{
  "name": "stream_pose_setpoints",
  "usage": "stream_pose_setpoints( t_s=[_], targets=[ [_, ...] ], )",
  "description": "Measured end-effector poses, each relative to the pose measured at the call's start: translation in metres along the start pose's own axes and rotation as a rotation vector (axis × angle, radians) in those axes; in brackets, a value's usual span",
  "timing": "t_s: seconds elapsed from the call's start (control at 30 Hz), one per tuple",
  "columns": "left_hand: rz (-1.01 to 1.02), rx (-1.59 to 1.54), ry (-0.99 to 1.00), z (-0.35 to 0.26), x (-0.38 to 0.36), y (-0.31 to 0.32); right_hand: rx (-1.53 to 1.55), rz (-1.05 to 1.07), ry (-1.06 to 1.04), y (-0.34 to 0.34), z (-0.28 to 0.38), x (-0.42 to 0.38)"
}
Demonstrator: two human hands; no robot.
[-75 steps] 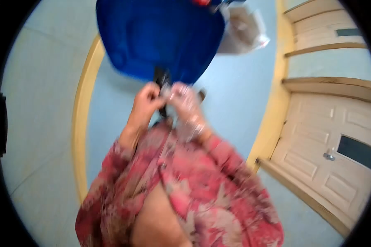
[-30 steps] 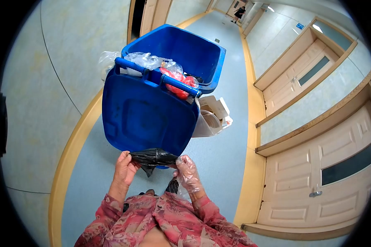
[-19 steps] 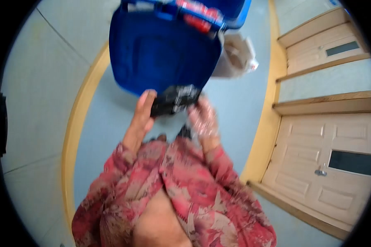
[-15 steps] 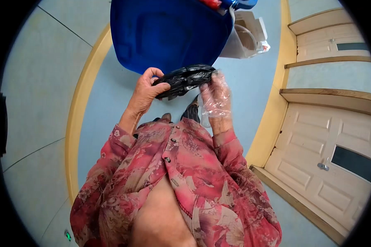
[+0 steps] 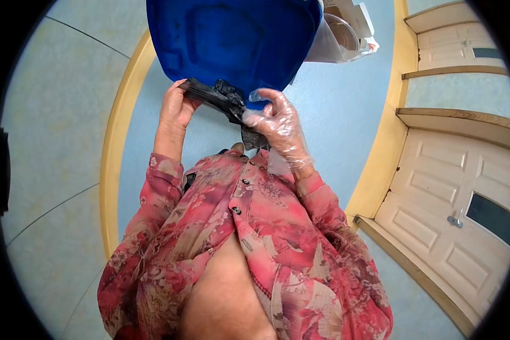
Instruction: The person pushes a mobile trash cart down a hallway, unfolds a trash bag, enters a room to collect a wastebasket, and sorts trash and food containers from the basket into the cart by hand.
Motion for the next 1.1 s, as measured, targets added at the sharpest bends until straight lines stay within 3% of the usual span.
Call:
stream_pose_setpoints(
  t_s=[0.07, 0.13, 0.17, 0.2, 0.27, 0.33, 0.4, 0.43, 0.47, 0.53, 0.57, 0.6, 0.67, 0.73, 0.77, 0.87, 0.93, 1.0, 1.03, 1.07, 1.1],
  targets=[
    [0.024, -0.297, -0.165, 0.007, -0.002, 0.010, -0.152, -0.028, -0.019, -0.002, 0.002, -0.003],
    [-0.003, -0.340, -0.151, 0.007, -0.003, 0.010, -0.389, -0.045, -0.073, -0.010, 0.005, 0.002],
    [-0.031, -0.390, -0.132, 0.007, -0.003, 0.010, -0.363, -0.098, -0.172, -0.021, -0.004, 0.005],
    [-0.025, -0.384, -0.135, 0.006, -0.005, 0.011, -0.411, -0.113, -0.293, -0.037, -0.014, 0.006],
    [0.107, -0.177, 0.101, -0.013, -0.012, 0.018, -0.702, -0.296, -0.417, -0.068, -0.018, 0.004],
    [0.130, -0.057, 0.139, -0.024, -0.029, 0.021, -0.644, -0.496, -0.436, -0.101, -0.015, -0.003],
    [0.114, 0.178, 0.181, -0.034, -0.038, 0.015, -0.078, -0.763, -0.094, -0.161, -0.069, -0.004],
    [0.090, 0.240, 0.179, -0.036, -0.040, 0.012, 0.374, -0.781, -0.080, -0.173, -0.090, -0.002],
    [0.103, 0.248, 0.177, -0.035, -0.040, 0.010, 0.597, -0.845, 0.038, -0.170, -0.095, -0.009],
    [0.140, 0.623, 0.241, -0.032, -0.033, 0.002, 0.839, -0.684, 0.070, -0.169, -0.103, 0.001],
    [0.129, 0.819, 0.404, -0.036, -0.028, 0.002, 0.840, -0.693, 0.066, -0.177, -0.110, -0.004],
    [0.138, 0.825, 0.403, -0.033, -0.024, -0.004, 0.608, -0.562, -0.008, -0.181, -0.105, -0.008],
    [0.069, 1.143, 0.495, -0.039, -0.022, -0.011, 0.383, -0.441, -0.079, -0.175, -0.099, -0.010],
    [0.045, 1.269, 0.594, -0.036, -0.005, -0.019, 0.017, -0.772, -0.154, -0.189, -0.077, -0.013],
    [0.029, 1.279, 0.617, -0.042, -0.002, -0.017, -0.527, -0.748, -0.360, -0.172, -0.039, -0.020],
    [0.020, 1.267, 0.576, -0.041, 0.012, -0.010, -0.543, -0.703, -0.414, -0.162, -0.028, -0.026],
    [0.093, 0.412, 0.054, -0.014, 0.039, -0.013, -0.608, -0.732, -0.345, -0.167, -0.028, -0.029],
    [0.160, 0.441, 0.041, -0.002, 0.057, -0.008, -0.628, -0.731, -0.293, -0.179, -0.043, -0.028],
    [0.227, 0.726, 0.158, 0.012, 0.079, -0.009, -0.817, -0.680, -0.315, -0.186, -0.053, -0.027],
    [0.292, 1.012, 0.285, 0.022, 0.093, -0.003, -0.815, -0.698, -0.313, -0.197, -0.053, -0.027],
    [0.375, 1.104, 0.278, 0.032, 0.096, 0.015, -0.738, -0.638, 0.014, -0.216, -0.072, -0.020]
  ],
)
Point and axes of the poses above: each hand's wrist, its own x-axis towards the middle knuckle, its own y-axis out of the palm, z = x × y, the point moved 7 cm from there along x, towards the middle knuckle, and after that the axes turned 13 degrees about x, right-handed, at the moved point
